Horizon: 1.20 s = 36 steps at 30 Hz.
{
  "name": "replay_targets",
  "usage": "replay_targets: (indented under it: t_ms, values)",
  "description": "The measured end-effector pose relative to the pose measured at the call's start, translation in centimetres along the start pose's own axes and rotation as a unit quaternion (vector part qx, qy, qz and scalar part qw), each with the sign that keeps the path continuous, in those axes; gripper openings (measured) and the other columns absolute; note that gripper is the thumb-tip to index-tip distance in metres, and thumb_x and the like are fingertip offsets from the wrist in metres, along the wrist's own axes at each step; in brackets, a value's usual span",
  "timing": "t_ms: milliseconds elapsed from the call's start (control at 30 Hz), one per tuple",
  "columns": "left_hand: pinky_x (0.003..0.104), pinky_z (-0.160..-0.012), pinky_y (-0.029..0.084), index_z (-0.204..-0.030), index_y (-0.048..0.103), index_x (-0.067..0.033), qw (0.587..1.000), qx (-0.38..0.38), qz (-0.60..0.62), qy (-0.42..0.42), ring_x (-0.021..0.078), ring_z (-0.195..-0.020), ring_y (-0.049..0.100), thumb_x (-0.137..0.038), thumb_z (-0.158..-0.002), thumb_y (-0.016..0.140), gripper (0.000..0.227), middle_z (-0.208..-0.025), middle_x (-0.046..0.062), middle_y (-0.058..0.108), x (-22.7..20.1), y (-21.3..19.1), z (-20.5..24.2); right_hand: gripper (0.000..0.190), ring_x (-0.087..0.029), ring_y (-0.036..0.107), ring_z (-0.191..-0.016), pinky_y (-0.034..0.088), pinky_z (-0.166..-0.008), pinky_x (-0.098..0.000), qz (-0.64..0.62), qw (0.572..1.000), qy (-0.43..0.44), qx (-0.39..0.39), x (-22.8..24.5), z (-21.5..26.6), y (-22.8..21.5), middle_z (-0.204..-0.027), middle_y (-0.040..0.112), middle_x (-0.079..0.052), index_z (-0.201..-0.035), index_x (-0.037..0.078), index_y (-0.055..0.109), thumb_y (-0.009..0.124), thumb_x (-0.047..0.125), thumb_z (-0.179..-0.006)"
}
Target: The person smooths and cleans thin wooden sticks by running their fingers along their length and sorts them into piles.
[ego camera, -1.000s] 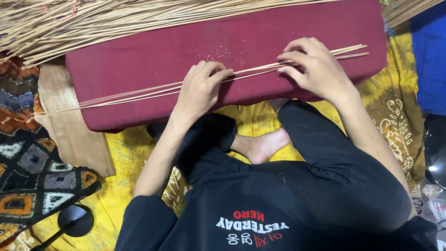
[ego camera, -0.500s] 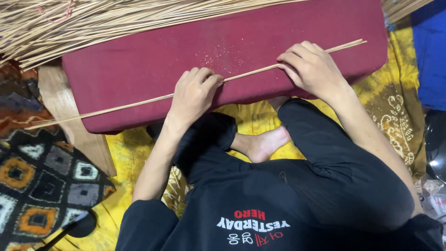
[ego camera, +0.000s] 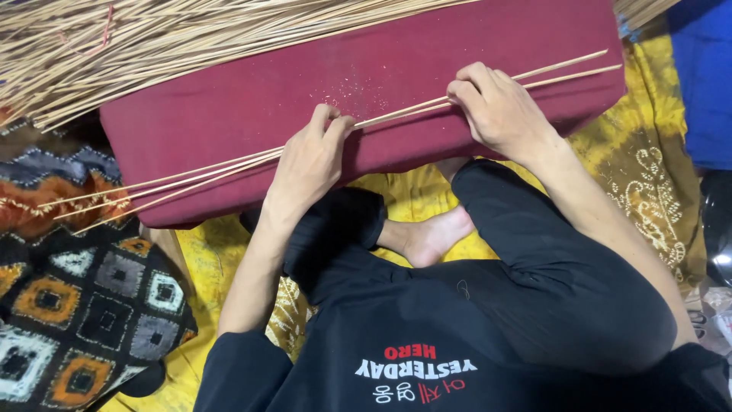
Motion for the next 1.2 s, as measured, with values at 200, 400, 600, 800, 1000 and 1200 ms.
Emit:
replay_targets:
  t_ms: [200,400,600,800,1000,1200]
  values:
    - [0.032,-0.061,0.053,-0.128,0.064,-0.0068,0.997,-0.028,-0.032,0.067,0.0206,-0.077,0.067,-0.014,-0.093,0.075,0.037,-0.101,0.005,0.063,-3.9,0.0,-2.3,0.021,-0.026,0.059,-0.094,0.052,-0.086,-0.0379,-0.064,0.998,-0.027,-0.008,0.8,-0.1,0.4,-0.112,0.057,-0.014,-0.115,0.000,0.059,0.064,-0.007,-0.096]
    - [0.035,-0.051,0.048,-0.127,0.065,-0.0091,0.995,-0.036,-0.058,0.069,0.0219,-0.062,0.060,-0.008,-0.096,0.068,0.031,-0.092,0.003,0.060,-3.9,0.3,-3.8,0.033,-0.042,0.061,-0.128,0.020,-0.123,-0.0610,-0.030,0.977,0.093,-0.189,-3.6,1.0,-4.0,-0.127,0.072,-0.021,-0.122,-0.006,0.073,0.075,0.025,-0.109]
    - [0.037,-0.053,0.047,-0.123,0.067,-0.0050,0.999,-0.015,0.007,0.045,0.0257,-0.059,0.058,0.000,-0.095,0.067,0.029,-0.091,0.006,0.063,-2.8,-0.5,-3.7,0.040,-0.036,0.042,-0.149,0.031,-0.127,-0.0437,-0.340,0.872,0.235,-0.260,-7.6,4.3,-3.7,-0.156,0.045,-0.026,-0.152,-0.002,0.037,0.037,0.023,-0.121]
    - [0.038,-0.053,0.048,-0.122,0.069,-0.0055,0.999,0.001,-0.007,0.032,0.0256,-0.060,0.060,-0.009,-0.099,0.068,0.024,-0.087,0.006,0.062,-3.0,-0.4,-3.7,0.036,-0.029,0.057,-0.136,0.045,-0.091,-0.0290,-0.454,0.786,0.249,-0.338,-10.4,6.3,-1.3,-0.147,0.055,-0.025,-0.152,-0.001,0.042,0.041,0.018,-0.121]
    - [0.034,-0.047,0.047,-0.124,0.068,-0.0052,0.997,-0.005,-0.038,0.061,0.0222,-0.056,0.057,-0.007,-0.099,0.066,0.026,-0.089,0.005,0.058,-3.0,1.1,-3.6,0.036,-0.040,0.052,-0.141,0.040,-0.121,-0.0483,-0.129,0.911,0.237,-0.311,-5.8,3.9,-5.4,-0.149,0.051,-0.022,-0.149,0.000,0.041,0.049,0.002,-0.114]
    - [0.034,-0.057,0.058,-0.123,0.067,-0.0186,0.994,-0.007,-0.055,0.095,0.0196,-0.061,0.068,-0.020,-0.108,0.057,0.018,-0.080,-0.003,0.053,-4.3,3.6,-4.0,0.024,-0.037,0.070,-0.099,0.057,-0.081,-0.0481,-0.073,0.989,-0.077,-0.101,2.0,-0.5,-1.4,-0.112,0.072,-0.016,-0.124,0.003,0.070,0.063,0.019,-0.108]
Point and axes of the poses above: each hand's wrist, its own z-axis away from the middle knuckle, its own y-axis out of the palm, x = y × z, the point moved 7 cm from there along -z, towards the middle knuckle
